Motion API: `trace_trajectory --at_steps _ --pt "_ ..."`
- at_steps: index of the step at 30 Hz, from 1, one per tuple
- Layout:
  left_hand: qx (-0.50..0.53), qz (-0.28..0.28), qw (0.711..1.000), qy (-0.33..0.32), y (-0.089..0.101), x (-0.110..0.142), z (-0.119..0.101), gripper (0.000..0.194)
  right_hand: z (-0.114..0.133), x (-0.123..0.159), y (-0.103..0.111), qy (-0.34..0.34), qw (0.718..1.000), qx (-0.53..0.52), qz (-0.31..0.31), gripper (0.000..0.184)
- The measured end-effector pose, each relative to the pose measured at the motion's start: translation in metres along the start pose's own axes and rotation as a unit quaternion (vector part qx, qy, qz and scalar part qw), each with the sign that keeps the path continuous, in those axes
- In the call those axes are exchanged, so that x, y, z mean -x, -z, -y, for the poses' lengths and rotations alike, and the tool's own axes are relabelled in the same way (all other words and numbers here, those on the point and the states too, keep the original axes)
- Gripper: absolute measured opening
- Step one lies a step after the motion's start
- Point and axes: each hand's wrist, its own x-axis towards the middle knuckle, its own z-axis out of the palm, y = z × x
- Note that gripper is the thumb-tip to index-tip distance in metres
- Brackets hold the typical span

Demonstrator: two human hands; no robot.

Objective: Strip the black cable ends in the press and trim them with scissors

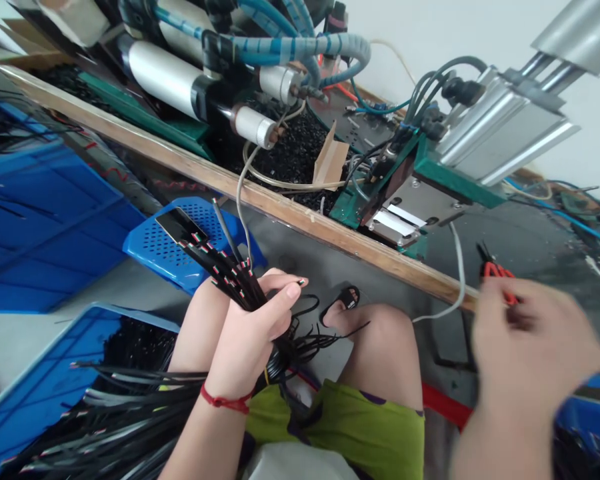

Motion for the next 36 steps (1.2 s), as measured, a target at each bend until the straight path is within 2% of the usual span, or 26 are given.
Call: trace_trajectory --at_steps 1,2,3,4,6,7,9,12,15,18,20,24,25,27,30,32,36 --pt "0.005 0.003 1.0 0.0 -0.001 0.0 0.0 0.011 0.035 0.025 0.002 -0.01 0.994 -0.097 0.038 0.018" --pt "0.008 0.007 1.0 0.001 -0.001 0.0 0.001 0.01 0.069 0.049 0.001 -0.002 0.971 -0.204 0.121 0.016" --pt "0.01 0.01 1.0 0.003 -0.002 0.0 0.001 0.01 0.1 0.069 -0.001 0.017 0.934 -0.283 0.218 0.016" --pt "0.011 0.012 1.0 0.006 -0.002 0.0 0.001 0.01 0.127 0.084 -0.005 0.009 0.901 -0.334 0.276 0.018" --pt "0.006 0.006 1.0 0.016 -0.003 0.0 0.001 0.012 0.165 0.102 -0.017 -0.009 0.849 -0.417 0.324 0.021" --pt "0.005 -0.001 1.0 0.023 -0.003 0.0 0.001 0.014 0.175 0.105 -0.023 -0.017 0.836 -0.442 0.324 0.02" --pt "0.002 -0.021 0.999 0.04 -0.004 0.001 0.0 0.021 0.182 0.104 -0.031 -0.018 0.825 -0.471 0.313 0.025" --pt "0.01 -0.03 0.998 0.06 -0.003 0.002 -0.002 0.027 0.173 0.097 -0.032 -0.019 0.818 -0.478 0.319 0.037" --pt "0.022 -0.026 0.998 0.06 -0.002 0.001 -0.004 0.021 0.16 0.089 -0.029 -0.046 0.778 -0.509 0.365 0.037" --pt "0.016 -0.037 0.998 0.045 -0.001 0.0 -0.006 0.015 0.153 0.086 -0.028 -0.084 0.729 -0.548 0.401 0.047" --pt "0.018 -0.04 0.998 0.038 -0.001 0.0 -0.008 0.012 0.151 0.087 -0.029 -0.109 0.713 -0.556 0.413 0.051" --pt "0.036 -0.026 0.998 0.033 -0.001 -0.002 -0.008 0.009 0.149 0.09 -0.029 -0.181 0.684 -0.553 0.44 0.044" --pt "0.038 -0.028 0.998 0.031 -0.001 -0.002 -0.009 0.009 0.147 0.09 -0.028 -0.191 0.686 -0.547 0.441 0.044" --pt "0.041 -0.038 0.998 0.025 -0.002 -0.003 -0.01 0.011 0.139 0.091 -0.026 -0.186 0.716 -0.523 0.423 0.042" --pt "0.034 -0.046 0.998 0.015 -0.004 -0.001 -0.018 0.02 0.115 0.096 -0.028 -0.174 0.803 -0.441 0.36 0.044" --pt "0.021 -0.031 0.999 0.012 -0.006 0.005 -0.026 0.026 0.097 0.104 -0.032 -0.179 0.852 -0.373 0.321 0.048" --pt "0.009 0.012 1.0 0.014 -0.01 0.022 -0.038 0.032 0.076 0.12 -0.036 -0.151 0.899 -0.307 0.274 0.045"
